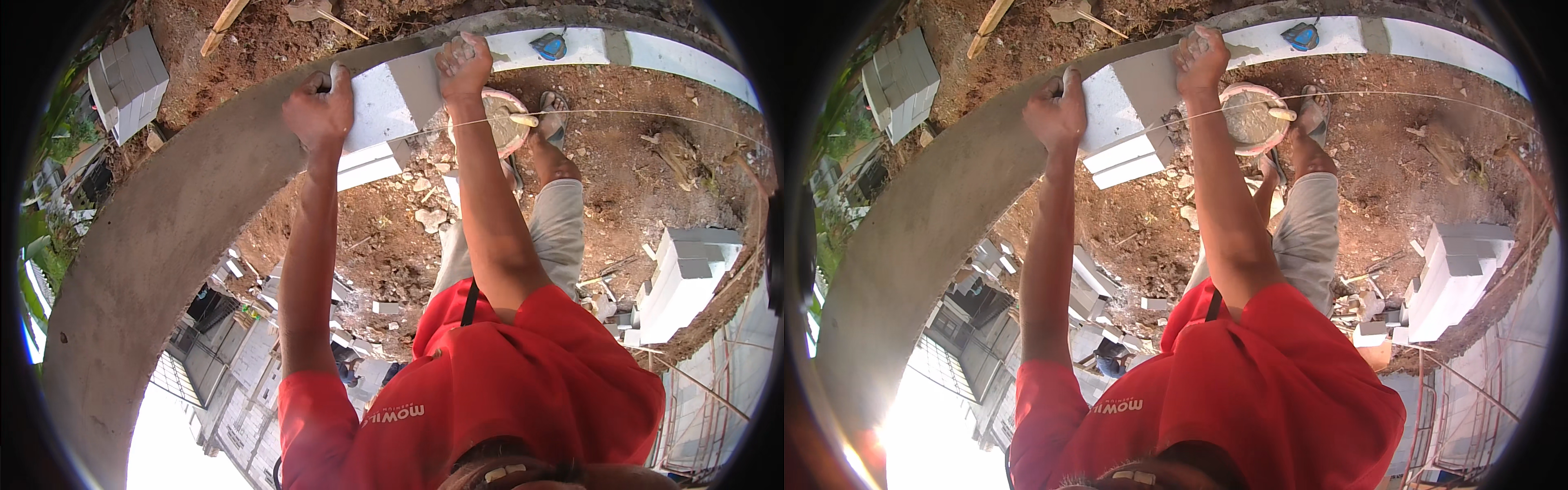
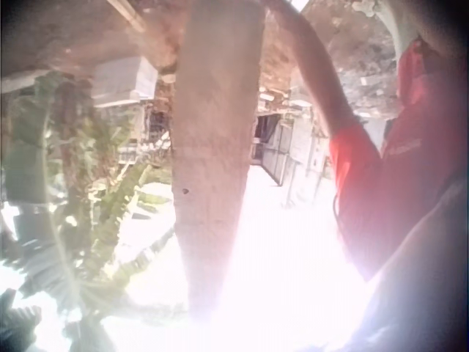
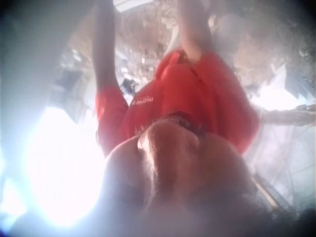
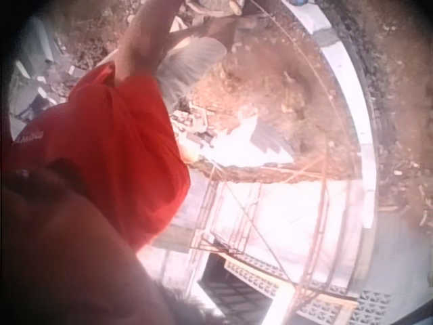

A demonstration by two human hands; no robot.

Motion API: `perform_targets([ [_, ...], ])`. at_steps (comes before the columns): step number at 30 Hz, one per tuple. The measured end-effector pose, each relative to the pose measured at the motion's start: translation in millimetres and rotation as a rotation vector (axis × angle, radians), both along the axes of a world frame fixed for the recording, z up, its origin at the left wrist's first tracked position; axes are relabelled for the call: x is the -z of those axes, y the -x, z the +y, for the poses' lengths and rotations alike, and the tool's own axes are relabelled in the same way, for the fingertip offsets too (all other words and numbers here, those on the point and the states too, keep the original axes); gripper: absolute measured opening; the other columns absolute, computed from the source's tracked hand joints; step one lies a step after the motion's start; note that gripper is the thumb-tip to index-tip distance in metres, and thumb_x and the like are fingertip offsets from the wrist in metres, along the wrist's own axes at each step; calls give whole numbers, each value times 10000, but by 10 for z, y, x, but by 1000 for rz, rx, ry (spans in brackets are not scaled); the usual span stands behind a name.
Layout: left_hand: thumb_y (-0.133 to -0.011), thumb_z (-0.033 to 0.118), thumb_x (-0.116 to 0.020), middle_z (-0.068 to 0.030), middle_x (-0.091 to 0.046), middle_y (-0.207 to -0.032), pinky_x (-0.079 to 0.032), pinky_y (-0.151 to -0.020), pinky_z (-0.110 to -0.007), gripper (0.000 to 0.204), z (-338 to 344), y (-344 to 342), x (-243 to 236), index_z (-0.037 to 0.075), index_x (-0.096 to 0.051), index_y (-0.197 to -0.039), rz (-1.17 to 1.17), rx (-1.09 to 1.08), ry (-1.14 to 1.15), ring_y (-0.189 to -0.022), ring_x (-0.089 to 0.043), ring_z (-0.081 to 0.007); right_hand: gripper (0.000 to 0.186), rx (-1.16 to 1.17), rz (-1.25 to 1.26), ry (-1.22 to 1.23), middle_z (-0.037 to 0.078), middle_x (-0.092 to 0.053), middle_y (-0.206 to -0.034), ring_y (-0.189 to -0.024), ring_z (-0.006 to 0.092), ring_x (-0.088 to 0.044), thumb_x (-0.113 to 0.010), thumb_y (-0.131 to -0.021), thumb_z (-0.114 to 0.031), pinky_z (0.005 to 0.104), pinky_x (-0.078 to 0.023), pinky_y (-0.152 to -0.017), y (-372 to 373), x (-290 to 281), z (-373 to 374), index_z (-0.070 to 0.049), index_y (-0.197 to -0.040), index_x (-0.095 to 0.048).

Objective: The person applies mortar to a white tile using a trowel, places it on a low wall, and taps it into position. The person measures the wall with a tape measure and continues laying tiles along the curved wall.

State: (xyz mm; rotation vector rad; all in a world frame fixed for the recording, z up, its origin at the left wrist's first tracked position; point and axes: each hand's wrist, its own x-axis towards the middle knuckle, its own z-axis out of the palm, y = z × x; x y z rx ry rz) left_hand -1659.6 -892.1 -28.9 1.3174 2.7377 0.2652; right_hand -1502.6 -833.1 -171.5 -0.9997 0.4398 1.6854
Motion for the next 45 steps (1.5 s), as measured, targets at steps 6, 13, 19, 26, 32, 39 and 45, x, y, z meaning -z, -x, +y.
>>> perform_targets([
  [6, -823, 429, -773, -109, -682, -588, -516, -562, -344, 379, -26, -44, -24, 58, -768, -746, -47, 0, 2, -523, -664, -242, 222, 53, 150, -258, -26, -339, -602, -463, 130, -315, -614, -845, -203, 290, -235, -423, -131, -9, -89, -165, -724, -432],
  [13, -895, 382, -738, -144, -744, -753, -555, -661, -370, 332, 34, -95, -43, 55, -797, -885, -214, 204, -210, -678, -724, -281, 218, -52, 48, -116, -28, -329, -605, -455, 131, -301, -619, -828, -188, 304, -224, -429, -4, -169, -70, -162, -710, -438],
  [19, -929, 604, -632, -155, -769, -953, -408, -1054, -483, 578, -2, -251, -36, 63, -799, -1046, -96, 382, -56, -932, -718, -334, 332, 81, 106, -320, -37, -321, -515, -413, 100, -283, -606, -840, -239, 279, -233, -394, -549, -130, -19, -195, -614, -367],
  [26, -877, 646, -670, -193, -743, -789, -524, -935, -476, 585, -65, -338, -92, 95, -814, -1015, -154, 278, 9, -780, -733, -365, 264, 72, -88, 173, -29, -341, -595, -437, 135, -322, -614, -834, -207, 300, -243, -395, -75, -480, -38, -175, -680, -402],
  [32, -867, 697, -657, -201, -737, -752, -576, -793, -460, 641, -47, -323, -16, 97, -820, -1025, -55, 306, -57, -752, -741, -368, 250, 30, 20, -140, -22, -348, -602, -446, 135, -322, -608, -830, -190, 310, -239, -416, -8, -246, -227, -168, -687, -404],
  [39, -908, 651, -630, -271, -682, -715, -542, -682, -524, 601, 17, -418, -200, 92, -805, -1043, -73, 245, 39, -736, -700, -452, 130, 38, 65, -16, -42, -512, -636, -513, 125, -494, -647, -837, -224, 265, -366, -454, -179, -206, -112, -188, -767, -544],
  [45, -895, 688, -627, -266, -686, -723, -538, -641, -517, 604, -15, -419, -182, 118, -827, -905, -42, 219, 1, -694, -693, -449, 160, 209, 46, 184, -37, -409, -563, -399, 149, -355, -645, -841, -222, 310, -301, -363, -255, -379, 32, -196, -746, -519],
])
